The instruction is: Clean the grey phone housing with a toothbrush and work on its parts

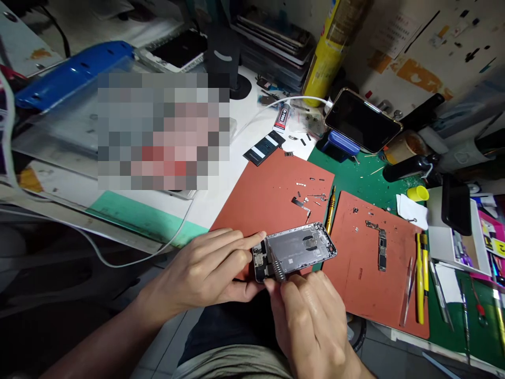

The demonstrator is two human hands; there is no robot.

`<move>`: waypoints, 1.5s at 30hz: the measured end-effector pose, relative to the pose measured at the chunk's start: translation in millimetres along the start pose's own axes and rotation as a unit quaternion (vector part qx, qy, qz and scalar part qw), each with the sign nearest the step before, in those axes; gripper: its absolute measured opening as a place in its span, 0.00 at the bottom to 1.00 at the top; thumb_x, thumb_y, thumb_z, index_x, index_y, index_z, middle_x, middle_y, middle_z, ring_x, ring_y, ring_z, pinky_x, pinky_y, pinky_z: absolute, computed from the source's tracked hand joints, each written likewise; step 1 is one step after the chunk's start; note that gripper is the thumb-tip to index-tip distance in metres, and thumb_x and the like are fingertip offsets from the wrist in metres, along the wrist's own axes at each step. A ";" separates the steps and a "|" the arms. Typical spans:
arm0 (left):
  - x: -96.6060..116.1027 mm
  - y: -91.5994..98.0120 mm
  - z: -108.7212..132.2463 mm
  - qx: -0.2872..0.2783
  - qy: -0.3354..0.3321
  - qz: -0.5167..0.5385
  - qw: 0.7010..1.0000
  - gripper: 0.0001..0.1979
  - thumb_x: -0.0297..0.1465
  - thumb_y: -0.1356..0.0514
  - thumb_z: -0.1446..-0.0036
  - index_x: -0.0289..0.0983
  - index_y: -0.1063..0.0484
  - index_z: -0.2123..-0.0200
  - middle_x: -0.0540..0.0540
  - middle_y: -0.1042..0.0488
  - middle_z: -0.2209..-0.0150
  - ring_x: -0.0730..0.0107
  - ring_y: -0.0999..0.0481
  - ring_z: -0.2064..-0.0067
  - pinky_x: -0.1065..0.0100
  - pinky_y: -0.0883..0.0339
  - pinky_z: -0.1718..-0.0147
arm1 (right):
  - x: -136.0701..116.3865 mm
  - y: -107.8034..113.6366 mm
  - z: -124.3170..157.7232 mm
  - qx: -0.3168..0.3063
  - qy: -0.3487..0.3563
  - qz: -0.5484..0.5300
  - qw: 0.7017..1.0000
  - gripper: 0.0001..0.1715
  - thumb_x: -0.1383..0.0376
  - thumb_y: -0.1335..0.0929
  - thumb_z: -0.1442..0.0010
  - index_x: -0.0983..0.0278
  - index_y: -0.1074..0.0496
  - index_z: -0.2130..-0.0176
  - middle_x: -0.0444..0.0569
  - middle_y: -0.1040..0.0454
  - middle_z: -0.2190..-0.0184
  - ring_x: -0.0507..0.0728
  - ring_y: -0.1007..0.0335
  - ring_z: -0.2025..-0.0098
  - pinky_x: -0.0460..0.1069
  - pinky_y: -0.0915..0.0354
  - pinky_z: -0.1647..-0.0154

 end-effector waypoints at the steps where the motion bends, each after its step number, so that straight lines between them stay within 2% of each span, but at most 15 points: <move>1: -0.2 0.0 -0.1 0.004 -0.004 -0.006 1.000 0.12 0.36 0.37 0.29 0.37 0.29 0.65 0.35 0.15 0.54 0.60 0.18 0.65 0.59 0.23 0.68 | 2.2 2.2 -1.7 -0.019 0.009 -0.012 1.000 0.18 0.80 0.27 0.35 0.71 0.28 0.47 0.55 0.22 0.61 0.55 0.29 0.64 0.52 0.29 0.66; 4: -1.1 -0.4 0.9 0.004 -0.014 -0.014 1.000 0.12 0.35 0.37 0.29 0.36 0.28 0.65 0.36 0.15 0.53 0.60 0.19 0.65 0.59 0.23 0.67 | 9.0 9.8 -9.0 -0.064 0.023 -0.044 0.997 0.17 0.79 0.29 0.33 0.73 0.27 0.46 0.61 0.21 0.54 0.58 0.26 0.56 0.55 0.25 0.59; 8: -1.4 -2.9 3.4 0.005 -0.009 -0.012 1.000 0.08 0.31 0.39 0.28 0.36 0.26 0.63 0.38 0.15 0.53 0.61 0.19 0.64 0.60 0.24 0.66 | 15.4 20.2 -24.0 -0.084 0.056 -0.013 0.995 0.16 0.79 0.27 0.34 0.74 0.26 0.47 0.55 0.21 0.61 0.57 0.26 0.59 0.54 0.25 0.59; 11: -0.6 -5.1 5.0 0.011 -0.004 -0.023 1.000 0.05 0.26 0.40 0.29 0.35 0.24 0.60 0.39 0.15 0.53 0.62 0.19 0.63 0.60 0.24 0.65 | 17.0 24.6 -33.0 -0.142 0.063 -0.037 0.987 0.18 0.81 0.31 0.33 0.73 0.26 0.45 0.58 0.21 0.55 0.59 0.24 0.54 0.56 0.24 0.54; 16: -0.4 -5.9 6.5 0.020 -0.006 -0.030 0.999 0.09 0.20 0.43 0.31 0.34 0.24 0.60 0.38 0.15 0.53 0.61 0.20 0.63 0.59 0.25 0.64 | 16.7 27.6 -34.8 -0.139 0.067 -0.030 0.988 0.17 0.80 0.29 0.33 0.73 0.25 0.46 0.55 0.21 0.58 0.57 0.25 0.57 0.55 0.24 0.55; 21: -0.5 -7.1 6.2 0.022 -0.002 -0.018 1.000 0.08 0.21 0.43 0.30 0.33 0.24 0.60 0.38 0.15 0.52 0.61 0.21 0.64 0.59 0.27 0.66 | 19.5 28.9 -26.0 -0.162 0.040 -0.052 0.985 0.19 0.81 0.31 0.32 0.73 0.26 0.44 0.60 0.22 0.47 0.60 0.24 0.44 0.56 0.24 0.43; 24: 0.1 -7.4 6.3 0.024 -0.002 -0.015 1.000 0.06 0.21 0.41 0.30 0.33 0.25 0.61 0.38 0.15 0.53 0.61 0.22 0.65 0.58 0.29 0.66 | 19.1 31.8 -28.1 -0.181 0.076 -0.048 0.979 0.19 0.81 0.35 0.30 0.74 0.25 0.43 0.61 0.21 0.45 0.62 0.25 0.39 0.58 0.25 0.39; 27: 0.6 -6.1 7.2 0.024 -0.006 -0.012 1.000 0.06 0.21 0.41 0.30 0.34 0.26 0.61 0.37 0.15 0.53 0.61 0.22 0.65 0.59 0.30 0.67 | 14.2 34.9 -37.6 -0.190 0.127 -0.017 0.973 0.15 0.79 0.38 0.28 0.72 0.24 0.50 0.58 0.18 0.52 0.61 0.22 0.43 0.57 0.25 0.41; 31: 0.7 -4.3 7.7 0.021 -0.006 -0.013 1.000 0.06 0.21 0.42 0.30 0.34 0.26 0.60 0.36 0.15 0.53 0.60 0.22 0.64 0.59 0.30 0.66 | 6.6 33.4 -46.3 -0.204 0.141 0.022 0.968 0.15 0.76 0.39 0.25 0.68 0.25 0.55 0.55 0.16 0.58 0.59 0.20 0.53 0.55 0.23 0.48; 33: 0.7 -4.3 7.7 0.018 -0.005 -0.010 1.000 0.06 0.21 0.42 0.30 0.33 0.26 0.60 0.35 0.15 0.53 0.59 0.21 0.63 0.59 0.29 0.66 | 4.4 29.8 -45.0 -0.183 0.146 0.040 0.971 0.12 0.77 0.37 0.26 0.69 0.25 0.55 0.57 0.16 0.59 0.60 0.20 0.54 0.56 0.23 0.52; 36: 1.1 -5.6 7.8 0.017 -0.003 -0.003 1.000 0.06 0.21 0.43 0.29 0.33 0.26 0.59 0.35 0.15 0.52 0.59 0.22 0.63 0.58 0.30 0.65 | 2.5 21.4 -37.9 -0.117 0.156 0.068 0.978 0.04 0.77 0.31 0.30 0.72 0.25 0.55 0.59 0.17 0.63 0.61 0.21 0.60 0.56 0.24 0.60; 38: 1.3 -6.8 8.0 0.019 -0.002 -0.003 1.000 0.07 0.21 0.43 0.29 0.33 0.26 0.59 0.35 0.15 0.52 0.59 0.22 0.63 0.58 0.30 0.66 | 1.5 14.5 -31.9 -0.092 0.153 0.075 0.981 0.04 0.76 0.27 0.32 0.72 0.25 0.57 0.59 0.18 0.64 0.60 0.23 0.63 0.55 0.26 0.65; 42: 1.3 -7.6 7.9 0.025 -0.003 -0.008 1.000 0.07 0.21 0.44 0.29 0.33 0.26 0.59 0.35 0.15 0.53 0.59 0.22 0.64 0.58 0.31 0.66 | 0.9 4.7 -21.6 -0.051 0.134 0.063 0.988 0.06 0.77 0.28 0.33 0.69 0.25 0.58 0.58 0.19 0.60 0.60 0.23 0.58 0.54 0.27 0.63; 45: 1.4 -6.4 7.3 0.026 -0.005 -0.008 1.000 0.08 0.21 0.44 0.29 0.33 0.26 0.60 0.35 0.15 0.53 0.59 0.23 0.64 0.58 0.31 0.66 | 1.1 2.5 -18.8 -0.046 0.136 0.065 0.987 0.05 0.78 0.30 0.31 0.70 0.24 0.57 0.58 0.19 0.61 0.58 0.25 0.61 0.53 0.28 0.65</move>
Point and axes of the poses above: each hand's wrist, its own z-axis away from the middle knuckle, its own y-axis out of the back of the hand, x = y × z, the point moved 1 cm from there along -z, towards the middle knuckle
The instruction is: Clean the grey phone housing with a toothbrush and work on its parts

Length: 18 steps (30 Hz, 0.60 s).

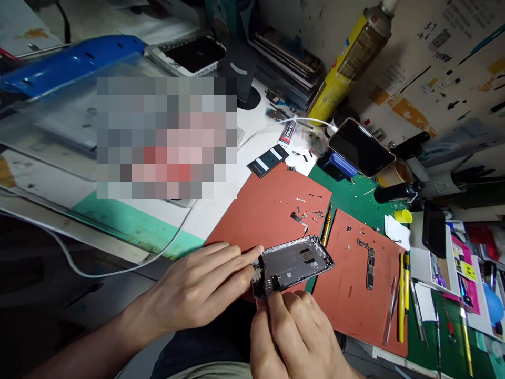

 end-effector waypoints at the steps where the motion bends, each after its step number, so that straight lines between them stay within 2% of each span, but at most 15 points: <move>1: 0.1 0.4 -0.2 -0.001 0.000 0.001 1.000 0.08 0.21 0.44 0.29 0.33 0.26 0.60 0.34 0.15 0.53 0.59 0.23 0.64 0.58 0.31 0.67 | -0.1 -0.1 0.0 -0.001 -0.001 0.008 1.000 0.04 0.77 0.29 0.31 0.70 0.24 0.57 0.57 0.19 0.63 0.57 0.26 0.63 0.52 0.29 0.67; 5: 0.3 1.2 0.2 -0.001 0.001 0.002 1.000 0.08 0.21 0.44 0.30 0.33 0.26 0.60 0.35 0.15 0.53 0.60 0.23 0.65 0.58 0.32 0.67 | -1.5 -1.6 0.0 0.005 -0.008 0.039 0.999 0.04 0.76 0.27 0.32 0.71 0.24 0.56 0.54 0.19 0.70 0.55 0.31 0.69 0.51 0.36 0.71; 9: 0.3 0.7 0.7 -0.003 0.002 0.001 1.000 0.08 0.21 0.44 0.29 0.33 0.25 0.59 0.34 0.15 0.53 0.59 0.23 0.64 0.58 0.30 0.66 | -2.4 -6.4 6.0 0.040 -0.030 0.033 0.998 0.08 0.76 0.24 0.36 0.69 0.24 0.57 0.50 0.20 0.71 0.53 0.33 0.71 0.51 0.38 0.71; 12: 0.1 0.0 0.7 -0.003 0.002 0.002 1.000 0.07 0.21 0.43 0.29 0.33 0.25 0.60 0.35 0.15 0.52 0.59 0.23 0.64 0.58 0.30 0.66 | -1.9 -9.4 12.5 0.049 -0.049 0.012 0.997 0.08 0.78 0.26 0.36 0.69 0.23 0.57 0.50 0.21 0.69 0.54 0.32 0.69 0.51 0.36 0.69; 15: -0.2 -0.9 0.6 -0.001 -0.001 -0.004 1.000 0.07 0.22 0.42 0.30 0.33 0.25 0.60 0.35 0.15 0.52 0.59 0.23 0.65 0.58 0.29 0.66 | -2.4 -10.8 16.3 0.054 -0.046 0.017 0.997 0.12 0.80 0.27 0.37 0.70 0.22 0.54 0.48 0.22 0.71 0.54 0.29 0.68 0.51 0.32 0.66; 18: -0.4 -1.6 0.6 -0.001 -0.007 -0.009 1.000 0.07 0.22 0.43 0.29 0.32 0.24 0.58 0.34 0.15 0.52 0.59 0.23 0.64 0.57 0.28 0.65 | -3.5 -11.8 16.2 0.070 -0.064 0.004 0.995 0.12 0.80 0.26 0.38 0.71 0.23 0.55 0.49 0.23 0.70 0.54 0.30 0.68 0.51 0.33 0.68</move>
Point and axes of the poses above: each hand's wrist, its own z-axis away from the middle knuckle, its own y-axis out of the back of the hand, x = y × z, the point moved 1 cm from there along -z, towards the middle knuckle
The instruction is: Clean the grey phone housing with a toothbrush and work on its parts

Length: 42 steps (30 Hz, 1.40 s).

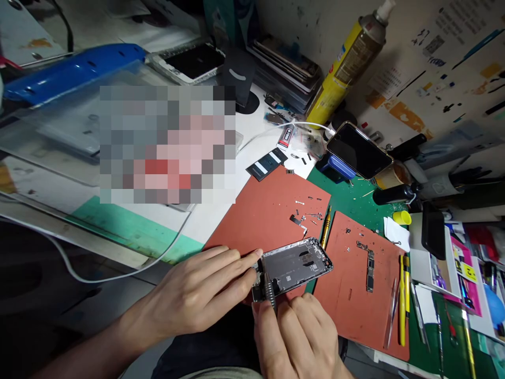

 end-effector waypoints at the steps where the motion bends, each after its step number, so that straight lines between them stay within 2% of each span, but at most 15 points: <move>1: 0.0 -0.1 0.0 -0.001 -0.002 0.001 1.000 0.08 0.22 0.43 0.29 0.32 0.23 0.57 0.34 0.15 0.52 0.59 0.23 0.64 0.58 0.28 0.65 | -0.4 -0.3 -0.5 0.003 -0.004 -0.009 1.000 0.11 0.80 0.26 0.38 0.71 0.23 0.56 0.51 0.22 0.69 0.54 0.31 0.68 0.51 0.33 0.68; 3: 0.0 -0.1 0.1 -0.001 -0.004 0.000 1.000 0.08 0.22 0.43 0.29 0.31 0.23 0.57 0.34 0.15 0.52 0.59 0.23 0.64 0.58 0.29 0.66 | -0.9 -0.9 -1.8 -0.002 -0.004 -0.019 1.000 0.11 0.80 0.27 0.38 0.72 0.23 0.56 0.54 0.21 0.67 0.55 0.29 0.67 0.52 0.31 0.67; 7: -0.2 0.4 0.2 -0.005 0.001 -0.003 1.000 0.09 0.22 0.44 0.29 0.32 0.23 0.58 0.34 0.16 0.52 0.60 0.24 0.64 0.58 0.30 0.66 | -1.2 -2.3 -2.3 -0.009 0.004 -0.010 1.000 0.13 0.81 0.27 0.38 0.73 0.23 0.54 0.50 0.22 0.70 0.55 0.27 0.67 0.52 0.29 0.66; 12: 0.2 1.4 -0.5 -0.004 0.003 0.004 1.000 0.09 0.22 0.44 0.29 0.31 0.24 0.59 0.34 0.16 0.53 0.60 0.24 0.64 0.57 0.31 0.65 | -0.6 -2.3 1.3 0.010 -0.022 -0.010 1.000 0.13 0.77 0.27 0.37 0.68 0.22 0.52 0.51 0.19 0.65 0.54 0.25 0.66 0.51 0.26 0.66; 16: 0.5 1.9 -0.4 -0.007 0.000 0.002 1.000 0.09 0.21 0.44 0.29 0.32 0.24 0.61 0.34 0.16 0.53 0.60 0.24 0.65 0.58 0.31 0.65 | -1.1 -0.7 -2.2 -0.004 -0.014 -0.004 1.000 0.16 0.78 0.26 0.37 0.70 0.22 0.49 0.48 0.21 0.69 0.54 0.23 0.65 0.52 0.22 0.61; 20: 0.6 0.6 0.1 -0.007 0.003 0.000 1.000 0.10 0.22 0.44 0.29 0.33 0.24 0.61 0.35 0.16 0.53 0.61 0.25 0.65 0.58 0.32 0.65 | -2.7 -2.3 -7.4 0.016 -0.024 -0.021 0.999 0.12 0.79 0.27 0.37 0.71 0.23 0.54 0.50 0.21 0.69 0.53 0.27 0.69 0.51 0.28 0.70; 22: 0.6 -0.1 0.1 -0.007 0.003 -0.001 1.000 0.10 0.22 0.44 0.29 0.33 0.25 0.62 0.35 0.16 0.53 0.61 0.25 0.65 0.58 0.32 0.65 | -3.1 -3.4 -7.3 0.018 -0.024 -0.018 0.999 0.12 0.79 0.27 0.37 0.71 0.23 0.54 0.50 0.21 0.69 0.54 0.27 0.68 0.51 0.28 0.69; 26: 0.1 -0.1 0.3 -0.007 0.000 -0.001 1.000 0.10 0.21 0.44 0.30 0.33 0.25 0.62 0.34 0.16 0.53 0.61 0.26 0.66 0.58 0.32 0.66 | -2.1 -4.2 -4.9 0.018 -0.021 -0.008 1.000 0.15 0.78 0.27 0.36 0.70 0.23 0.50 0.47 0.22 0.71 0.54 0.23 0.67 0.51 0.22 0.64; 32: 0.6 1.4 0.5 -0.004 -0.004 0.000 1.000 0.10 0.21 0.44 0.30 0.33 0.25 0.63 0.33 0.16 0.53 0.60 0.26 0.66 0.58 0.33 0.67 | -2.5 -6.8 -2.9 0.035 -0.035 -0.043 0.998 0.14 0.80 0.27 0.38 0.73 0.22 0.52 0.52 0.20 0.68 0.56 0.24 0.67 0.52 0.25 0.68; 37: 1.1 0.9 0.5 -0.008 -0.004 -0.002 1.000 0.11 0.22 0.45 0.29 0.34 0.25 0.63 0.34 0.16 0.53 0.62 0.25 0.66 0.59 0.32 0.66 | -5.6 -7.0 -4.8 0.041 -0.044 -0.010 0.998 0.15 0.80 0.27 0.37 0.71 0.22 0.51 0.48 0.21 0.68 0.55 0.22 0.64 0.52 0.21 0.62; 42: 0.2 0.9 -0.8 -0.003 -0.005 0.000 1.000 0.11 0.21 0.44 0.30 0.34 0.25 0.64 0.33 0.16 0.53 0.61 0.25 0.66 0.59 0.32 0.66 | -7.6 -7.0 -9.5 0.051 -0.056 -0.015 0.997 0.12 0.80 0.26 0.38 0.73 0.22 0.54 0.48 0.23 0.71 0.53 0.28 0.70 0.50 0.28 0.69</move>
Point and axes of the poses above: each hand's wrist, its own z-axis away from the middle knuckle, its own y-axis out of the back of the hand, x = y × z, the point moved 1 cm from there along -z, towards the middle knuckle
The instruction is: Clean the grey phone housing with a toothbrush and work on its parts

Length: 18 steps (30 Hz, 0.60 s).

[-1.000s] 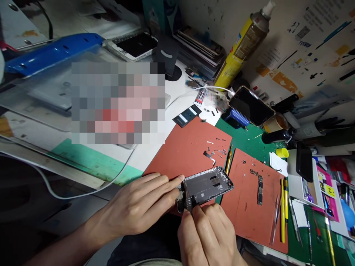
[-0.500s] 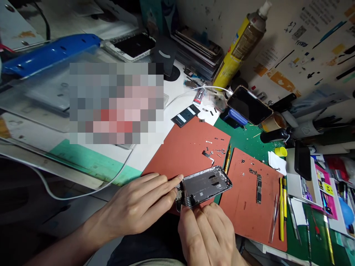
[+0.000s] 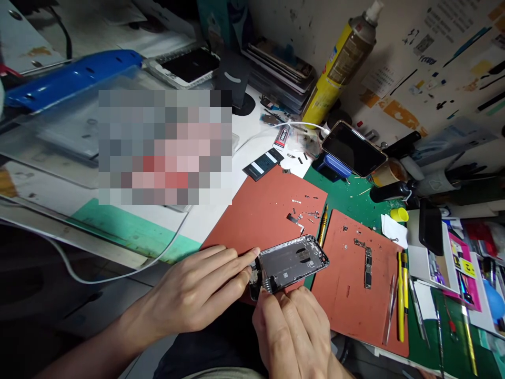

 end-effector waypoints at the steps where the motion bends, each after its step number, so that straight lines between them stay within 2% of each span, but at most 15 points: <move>1: -0.1 0.1 -0.4 0.000 -0.001 0.001 1.000 0.11 0.21 0.45 0.30 0.33 0.25 0.64 0.33 0.16 0.53 0.61 0.25 0.66 0.59 0.32 0.66 | -0.5 -0.6 -0.5 0.002 -0.003 0.000 1.000 0.12 0.80 0.26 0.38 0.73 0.22 0.54 0.48 0.24 0.71 0.53 0.29 0.70 0.50 0.28 0.70; 7: 0.0 0.1 0.4 0.000 -0.006 -0.011 1.000 0.09 0.21 0.43 0.30 0.33 0.24 0.62 0.33 0.16 0.52 0.61 0.24 0.65 0.59 0.30 0.65 | -4.8 -4.8 -0.4 0.036 -0.028 0.023 0.999 0.15 0.78 0.26 0.37 0.69 0.22 0.51 0.45 0.24 0.71 0.51 0.27 0.71 0.48 0.27 0.69; 13: -0.9 -0.6 2.2 -0.002 -0.023 -0.033 0.999 0.08 0.21 0.43 0.30 0.32 0.23 0.56 0.35 0.16 0.52 0.62 0.22 0.64 0.60 0.28 0.64 | -7.0 1.7 -1.5 -0.022 -0.057 0.017 0.998 0.17 0.78 0.28 0.33 0.69 0.25 0.46 0.45 0.23 0.71 0.51 0.29 0.74 0.48 0.30 0.72; 16: -1.9 -0.6 1.4 -0.001 -0.029 -0.038 0.999 0.08 0.20 0.42 0.31 0.32 0.23 0.56 0.35 0.16 0.53 0.61 0.22 0.64 0.60 0.28 0.65 | -6.4 8.6 -1.4 0.040 -0.101 0.022 0.994 0.11 0.77 0.27 0.33 0.67 0.23 0.52 0.43 0.24 0.73 0.50 0.32 0.77 0.47 0.33 0.76; 18: -2.4 -0.4 0.8 0.004 -0.033 -0.039 0.999 0.08 0.20 0.42 0.31 0.32 0.23 0.56 0.34 0.15 0.53 0.61 0.22 0.64 0.60 0.28 0.66 | -5.3 11.7 -0.3 0.079 -0.134 0.035 0.987 0.12 0.78 0.25 0.35 0.66 0.22 0.54 0.42 0.25 0.74 0.49 0.33 0.79 0.47 0.32 0.76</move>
Point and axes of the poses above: each hand's wrist, its own z-axis away from the middle knuckle, its own y-axis out of the back of the hand, x = y × z, the point moved 1 cm from there along -z, towards the middle knuckle
